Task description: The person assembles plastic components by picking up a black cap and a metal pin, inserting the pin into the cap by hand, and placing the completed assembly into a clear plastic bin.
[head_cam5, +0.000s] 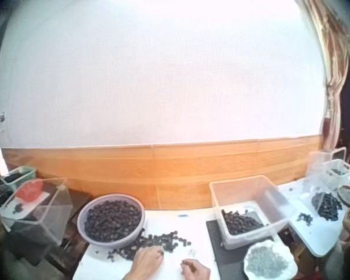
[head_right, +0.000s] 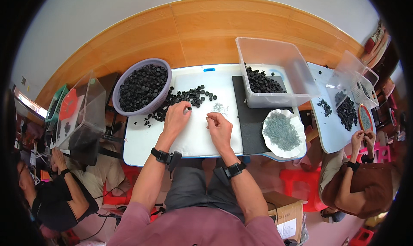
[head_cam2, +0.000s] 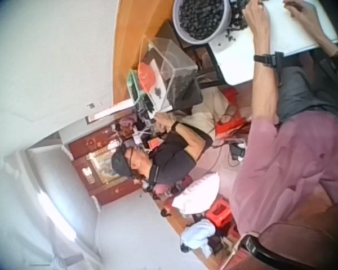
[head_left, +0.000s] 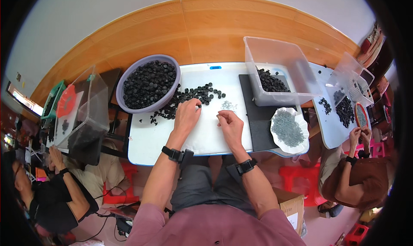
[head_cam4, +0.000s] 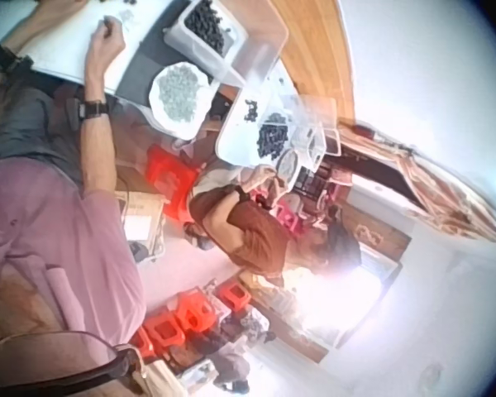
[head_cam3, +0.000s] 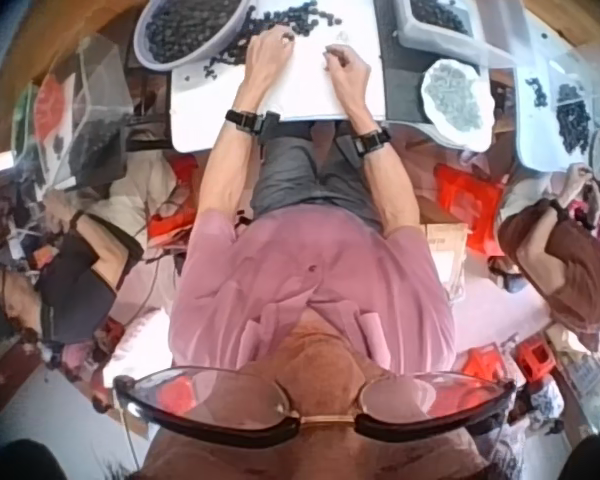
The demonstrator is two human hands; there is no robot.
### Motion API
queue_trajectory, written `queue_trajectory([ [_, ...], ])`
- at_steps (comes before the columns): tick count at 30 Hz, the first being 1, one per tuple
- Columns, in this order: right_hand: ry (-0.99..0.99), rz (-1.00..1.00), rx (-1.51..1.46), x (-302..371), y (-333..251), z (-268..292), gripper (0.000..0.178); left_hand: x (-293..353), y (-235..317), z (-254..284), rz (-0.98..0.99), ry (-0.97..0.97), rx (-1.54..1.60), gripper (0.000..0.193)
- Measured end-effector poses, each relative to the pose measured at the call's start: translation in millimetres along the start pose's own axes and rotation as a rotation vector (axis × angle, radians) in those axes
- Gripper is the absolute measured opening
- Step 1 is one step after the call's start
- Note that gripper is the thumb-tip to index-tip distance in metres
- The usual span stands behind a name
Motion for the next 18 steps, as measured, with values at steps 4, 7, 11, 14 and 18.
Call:
queue_trajectory([
  [4,0.068,0.018,-0.048,-3,-1,7,0.013,29,-2,-14,0.148,-0.060,0.228,0.017],
  [7,0.173,0.079,0.046,-11,-8,25,0.012,41,4,-7,0.105,0.015,0.307,0.018],
  [11,0.179,0.343,0.472,-36,-32,51,0.011,45,2,0,0.128,0.055,0.391,0.020],
  [14,0.072,0.458,0.687,-54,-40,51,0.009,45,3,-2,0.140,0.038,0.380,0.020],
  [18,-0.016,0.216,0.818,-71,-22,46,0.013,48,-2,-3,0.191,0.044,0.440,0.020],
])
Point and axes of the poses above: each hand's wrist, its own x-axis away from the middle knuckle, its own z-axis out of the back of the hand, y = z × x, the point moved 10 cm from there along -x, towards the middle knuckle, and after that the axes turned 11 degrees about y, right-handed, at the moved point
